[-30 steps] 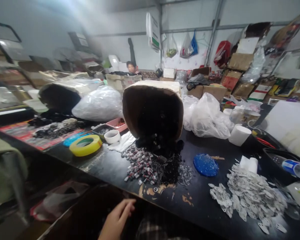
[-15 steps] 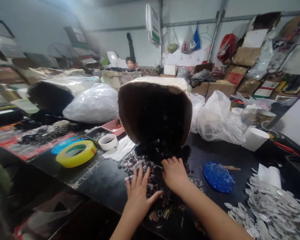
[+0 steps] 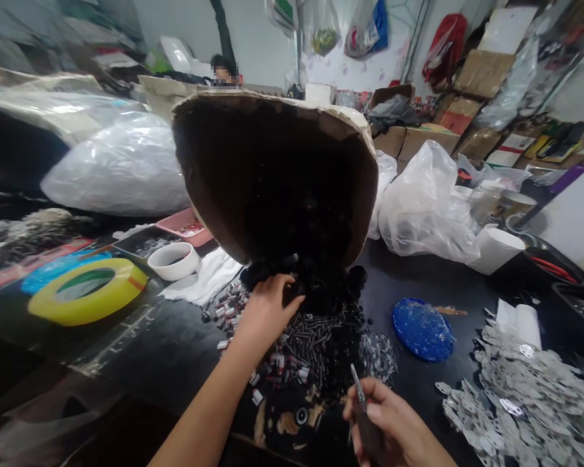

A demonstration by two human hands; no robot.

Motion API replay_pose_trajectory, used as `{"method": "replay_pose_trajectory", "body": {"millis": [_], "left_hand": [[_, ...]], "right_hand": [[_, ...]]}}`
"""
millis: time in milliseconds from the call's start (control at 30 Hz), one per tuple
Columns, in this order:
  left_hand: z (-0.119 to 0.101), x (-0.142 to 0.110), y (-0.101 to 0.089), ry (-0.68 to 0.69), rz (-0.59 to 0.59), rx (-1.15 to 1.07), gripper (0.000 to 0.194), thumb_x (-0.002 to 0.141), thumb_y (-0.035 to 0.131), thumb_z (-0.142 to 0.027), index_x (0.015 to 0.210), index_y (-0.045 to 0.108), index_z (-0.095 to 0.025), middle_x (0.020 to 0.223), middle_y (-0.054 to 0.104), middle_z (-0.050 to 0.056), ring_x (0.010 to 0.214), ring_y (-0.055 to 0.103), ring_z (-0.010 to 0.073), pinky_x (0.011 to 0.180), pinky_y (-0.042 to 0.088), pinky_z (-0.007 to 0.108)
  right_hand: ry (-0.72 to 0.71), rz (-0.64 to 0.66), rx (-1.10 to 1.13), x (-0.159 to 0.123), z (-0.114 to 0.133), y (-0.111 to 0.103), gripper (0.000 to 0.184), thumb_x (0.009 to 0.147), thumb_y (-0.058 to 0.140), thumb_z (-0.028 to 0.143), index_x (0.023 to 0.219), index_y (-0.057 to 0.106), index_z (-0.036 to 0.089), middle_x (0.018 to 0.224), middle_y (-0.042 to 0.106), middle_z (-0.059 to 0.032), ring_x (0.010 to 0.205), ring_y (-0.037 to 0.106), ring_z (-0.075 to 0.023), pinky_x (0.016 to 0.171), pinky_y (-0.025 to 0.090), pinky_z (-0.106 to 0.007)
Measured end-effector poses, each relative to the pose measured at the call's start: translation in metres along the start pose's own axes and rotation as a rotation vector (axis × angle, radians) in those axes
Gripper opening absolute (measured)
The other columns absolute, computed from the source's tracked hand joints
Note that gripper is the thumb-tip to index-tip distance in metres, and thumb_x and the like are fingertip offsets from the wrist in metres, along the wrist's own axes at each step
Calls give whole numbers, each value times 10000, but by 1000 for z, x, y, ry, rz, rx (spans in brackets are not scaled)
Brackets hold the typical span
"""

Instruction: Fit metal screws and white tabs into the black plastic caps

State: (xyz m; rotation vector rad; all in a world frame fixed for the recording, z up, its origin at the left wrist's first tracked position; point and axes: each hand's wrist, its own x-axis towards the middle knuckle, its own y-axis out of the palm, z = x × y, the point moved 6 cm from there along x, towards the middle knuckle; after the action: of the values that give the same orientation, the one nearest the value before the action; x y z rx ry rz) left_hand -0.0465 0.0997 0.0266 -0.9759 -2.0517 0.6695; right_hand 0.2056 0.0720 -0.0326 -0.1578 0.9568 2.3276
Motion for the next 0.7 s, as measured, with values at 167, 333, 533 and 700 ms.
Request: {"method": "replay_pose_trajectory", "body": {"millis": [167,333,533,700], "left_hand": [[-31,-83,-14,-35,-61,-182,478,906,481,-309,1354,321,-258,1268,586,116,1141,607,241,900,536,382],[-53,-152,4,-135,142,-536,498,822,638,-301,1305,519,-291,1342,572,114,1252,516,323,1036,420,488],[-24,-167,-2,-551,215,-822,351,849,590,-416,1161,664,-276,1208,692,67,1171,589,302,1001,455,442],[23,-123,-55,-492,-137,-621,402,851,564,-480,1176,625,-250,1203,690,78,1167,593,303,1008,441,447]], "right_hand": [[19,33,-119,13,1,17,434,759,699,517,1003,530,201,726,522,42,528,480,-64,468,409,-181],[-72,13,-576,24,20,38,336,863,558,487,990,543,176,733,533,27,523,447,-74,484,360,-200],[-190,2,-1070,19,46,74,246,767,609,191,1010,638,220,914,685,-6,821,609,-167,728,450,-256],[-458,-131,-1252,58,116,87,271,824,548,210,1049,698,227,918,721,-15,820,658,-178,759,500,-286]]}}
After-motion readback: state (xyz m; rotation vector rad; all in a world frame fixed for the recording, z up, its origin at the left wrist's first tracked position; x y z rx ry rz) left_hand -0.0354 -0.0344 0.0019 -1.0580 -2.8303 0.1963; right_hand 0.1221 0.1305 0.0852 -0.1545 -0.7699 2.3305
